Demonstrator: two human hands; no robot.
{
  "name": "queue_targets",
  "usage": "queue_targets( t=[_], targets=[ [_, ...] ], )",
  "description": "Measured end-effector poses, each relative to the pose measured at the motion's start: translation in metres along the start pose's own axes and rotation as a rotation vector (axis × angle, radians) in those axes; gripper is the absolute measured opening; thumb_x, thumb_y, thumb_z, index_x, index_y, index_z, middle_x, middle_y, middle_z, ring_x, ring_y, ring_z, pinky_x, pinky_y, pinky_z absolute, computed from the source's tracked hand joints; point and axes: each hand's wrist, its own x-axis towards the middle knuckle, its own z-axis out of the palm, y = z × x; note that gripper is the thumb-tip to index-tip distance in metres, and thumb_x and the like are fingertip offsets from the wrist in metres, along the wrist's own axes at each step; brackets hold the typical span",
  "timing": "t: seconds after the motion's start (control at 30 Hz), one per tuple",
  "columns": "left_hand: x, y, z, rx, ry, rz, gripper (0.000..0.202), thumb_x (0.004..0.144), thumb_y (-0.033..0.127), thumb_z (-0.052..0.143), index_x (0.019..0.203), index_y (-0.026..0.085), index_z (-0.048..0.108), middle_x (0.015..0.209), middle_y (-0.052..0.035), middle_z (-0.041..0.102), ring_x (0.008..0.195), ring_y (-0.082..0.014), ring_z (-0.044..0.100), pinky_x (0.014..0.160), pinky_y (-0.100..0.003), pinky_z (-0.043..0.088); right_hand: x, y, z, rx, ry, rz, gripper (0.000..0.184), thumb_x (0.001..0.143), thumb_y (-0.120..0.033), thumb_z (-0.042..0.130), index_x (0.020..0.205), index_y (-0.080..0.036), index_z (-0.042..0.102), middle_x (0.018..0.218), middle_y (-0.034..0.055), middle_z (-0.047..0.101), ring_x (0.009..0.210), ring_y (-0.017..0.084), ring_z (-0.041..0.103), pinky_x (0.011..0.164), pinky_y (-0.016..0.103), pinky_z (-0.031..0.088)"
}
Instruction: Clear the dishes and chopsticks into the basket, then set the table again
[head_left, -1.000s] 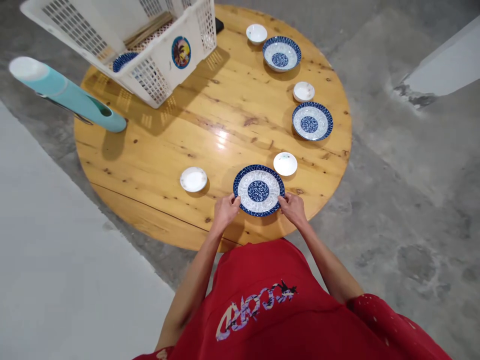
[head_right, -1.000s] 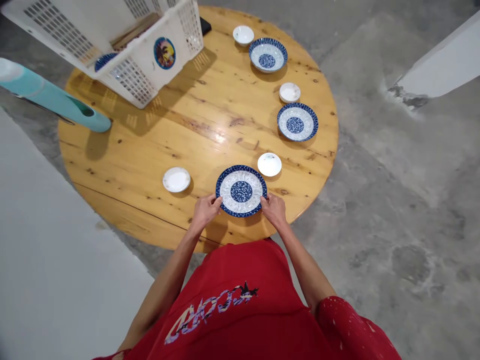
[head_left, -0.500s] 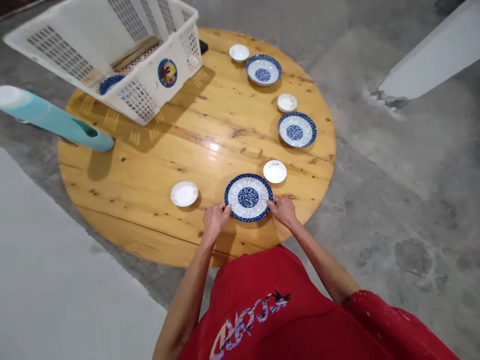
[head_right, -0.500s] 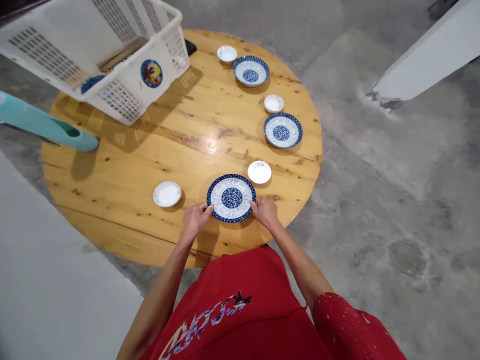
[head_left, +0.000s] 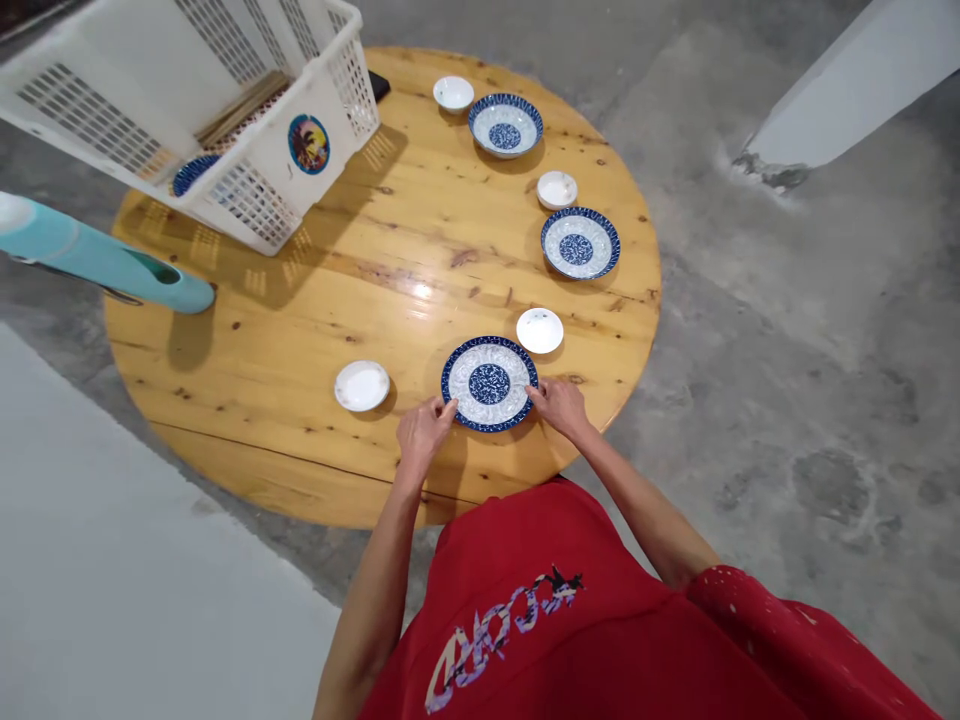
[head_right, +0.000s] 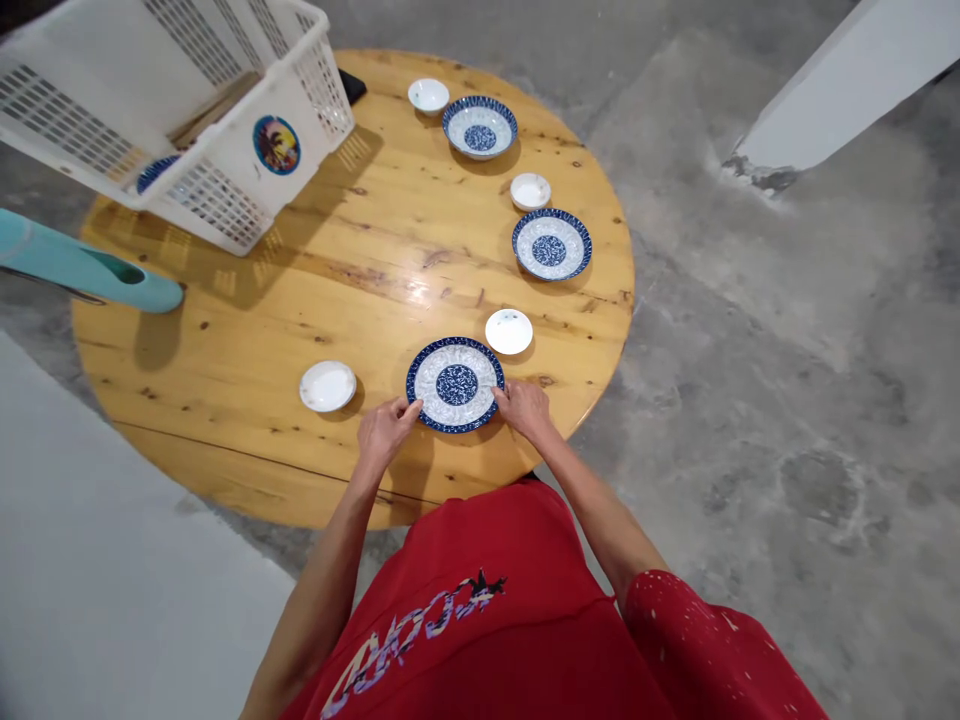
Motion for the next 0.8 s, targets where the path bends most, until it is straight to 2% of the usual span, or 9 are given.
queue_targets(
  t=[0.1, 0.17, 0.3, 0.37, 0.43, 0.57, 0.8],
  targets=[
    [0.004, -0.005, 0.002, -0.107, 0.033, -0.018, 0.039, 0.089, 0.056, 0.046, 0.079, 0.023, 0.061, 0.082, -0.0100, 0.072, 0.079, -0.0255, 0.065, 0.065, -0.029, 0.036, 0.000, 0.001, 0.003, 0.085, 0.060, 0.062, 0.040, 0.096, -0.049, 0.047, 0.098, -0.016, 0.067, 0.090, 0.0126, 0.072, 0.079, 0.022, 0.063, 0.065, 0.027, 0.034],
    [0.011, -0.006, 0.006, -0.243, 0.009, -0.012, 0.036, 0.088, 0.054, 0.046, 0.083, 0.022, 0.061, 0.081, -0.0090, 0.071, 0.077, -0.0241, 0.065, 0.066, -0.029, 0.040, 0.002, 0.003, 0.007, 0.196, 0.082, 0.062, 0.038, 0.094, -0.047, 0.049, 0.100, -0.014, 0.066, 0.090, 0.0121, 0.072, 0.077, 0.021, 0.063, 0.066, 0.026, 0.036],
    [0.024, -0.005, 0.018, -0.602, -0.100, -0.004, 0.035, 0.085, 0.053, 0.044, 0.074, 0.021, 0.054, 0.069, -0.0028, 0.062, 0.064, -0.0184, 0.057, 0.059, -0.026, 0.042, 0.009, 0.004, 0.019, 0.520, 0.025, -0.040, 0.027, 0.089, -0.036, 0.049, 0.084, -0.016, 0.066, 0.072, 0.0029, 0.067, 0.066, 0.017, 0.058, 0.061, 0.023, 0.037],
    [0.027, -0.003, 0.022, -0.628, -0.067, 0.003, 0.035, 0.083, 0.052, 0.044, 0.066, 0.021, 0.048, 0.061, 0.0002, 0.053, 0.060, -0.0160, 0.050, 0.055, -0.024, 0.038, 0.013, 0.004, 0.022, 0.646, 0.017, -0.058, 0.022, 0.084, -0.031, 0.050, 0.075, -0.016, 0.064, 0.066, 0.0001, 0.063, 0.064, 0.016, 0.056, 0.058, 0.021, 0.035],
    [0.024, -0.001, 0.025, -0.563, -0.002, 0.019, 0.036, 0.081, 0.051, 0.044, 0.060, 0.022, 0.041, 0.056, 0.0021, 0.044, 0.058, -0.0146, 0.043, 0.054, -0.024, 0.034, 0.017, 0.004, 0.024, 0.701, 0.024, -0.043, 0.019, 0.080, -0.028, 0.051, 0.067, -0.016, 0.059, 0.062, -0.0007, 0.058, 0.063, 0.015, 0.054, 0.056, 0.021, 0.033],
    [0.003, 0.003, 0.026, -0.496, 0.061, -0.006, 0.039, 0.081, 0.053, 0.043, 0.057, 0.022, 0.039, 0.053, 0.0032, 0.040, 0.056, -0.0135, 0.039, 0.054, -0.025, 0.030, 0.012, 0.009, 0.025, 0.705, -0.019, -0.018, 0.015, 0.074, -0.025, 0.050, 0.061, -0.018, 0.052, 0.057, -0.0016, 0.051, 0.059, 0.014, 0.048, 0.054, 0.022, 0.030],
    [-0.067, 0.011, 0.035, -0.461, 0.108, -0.118, 0.042, 0.079, 0.056, 0.045, 0.056, 0.021, 0.048, 0.053, 0.0009, 0.047, 0.058, -0.0160, 0.045, 0.056, -0.026, 0.037, -0.029, 0.034, 0.034, 0.704, -0.154, -0.048, 0.017, 0.074, -0.028, 0.049, 0.062, -0.018, 0.054, 0.054, -0.0029, 0.044, 0.056, 0.012, 0.042, 0.054, 0.022, 0.025]
  ],
)
